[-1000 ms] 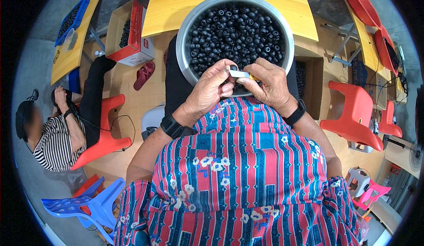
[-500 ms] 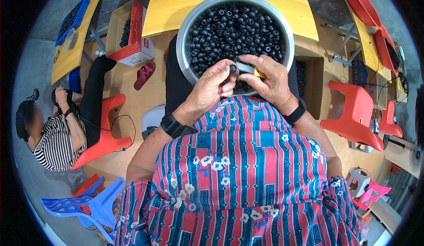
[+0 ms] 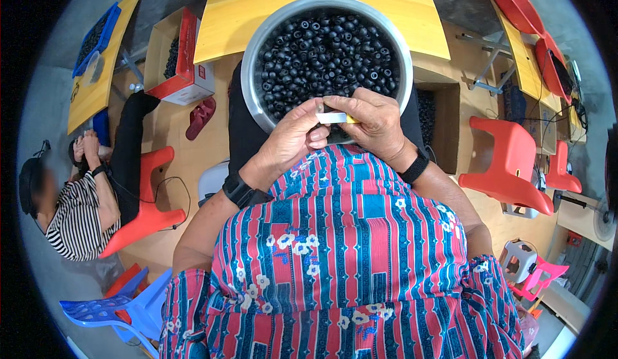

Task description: Sorting small black rubber or plastic industrial components in a large metal bowl.

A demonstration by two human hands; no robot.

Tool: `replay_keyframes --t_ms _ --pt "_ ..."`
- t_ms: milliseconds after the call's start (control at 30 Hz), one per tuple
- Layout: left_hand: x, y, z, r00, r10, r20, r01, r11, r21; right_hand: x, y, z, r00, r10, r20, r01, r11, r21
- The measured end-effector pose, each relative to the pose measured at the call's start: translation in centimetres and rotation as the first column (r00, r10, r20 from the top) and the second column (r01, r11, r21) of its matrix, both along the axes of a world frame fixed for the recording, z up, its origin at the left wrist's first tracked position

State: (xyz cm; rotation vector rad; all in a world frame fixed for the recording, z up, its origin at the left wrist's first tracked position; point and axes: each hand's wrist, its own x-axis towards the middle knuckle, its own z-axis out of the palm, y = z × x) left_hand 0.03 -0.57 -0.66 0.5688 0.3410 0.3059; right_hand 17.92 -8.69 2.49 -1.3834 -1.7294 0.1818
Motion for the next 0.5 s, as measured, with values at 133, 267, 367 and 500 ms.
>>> replay_keyframes --t_ms 133,267,367,500 --pt "0.1 0.0 0.1 1.000 0.008 -0.028 -0.008 0.999 -0.032 0.3 0.0 -0.4 1.000 0.024 -0.014 -0.024 0.999 0.032" --pt "0.0 1.0 0.9 0.996 0.083 -0.043 -0.084 0.996 -0.027 0.3 -0.4 0.2 0.994 -0.017 -0.108 0.016 1.000 -0.013" --pt "-0.1 1.9 1.5 0.991 0.133 0.010 -0.133 0.991 0.023 0.4 -0.5 0.1 0.983 -0.085 -0.161 0.074 0.995 -0.072" --pt "0.5 3.8 2.3 0.977 0.156 -0.142 -0.095 0.926 0.366 0.4 -0.6 0.3 0.980 -0.098 -0.171 0.083 0.992 -0.093"
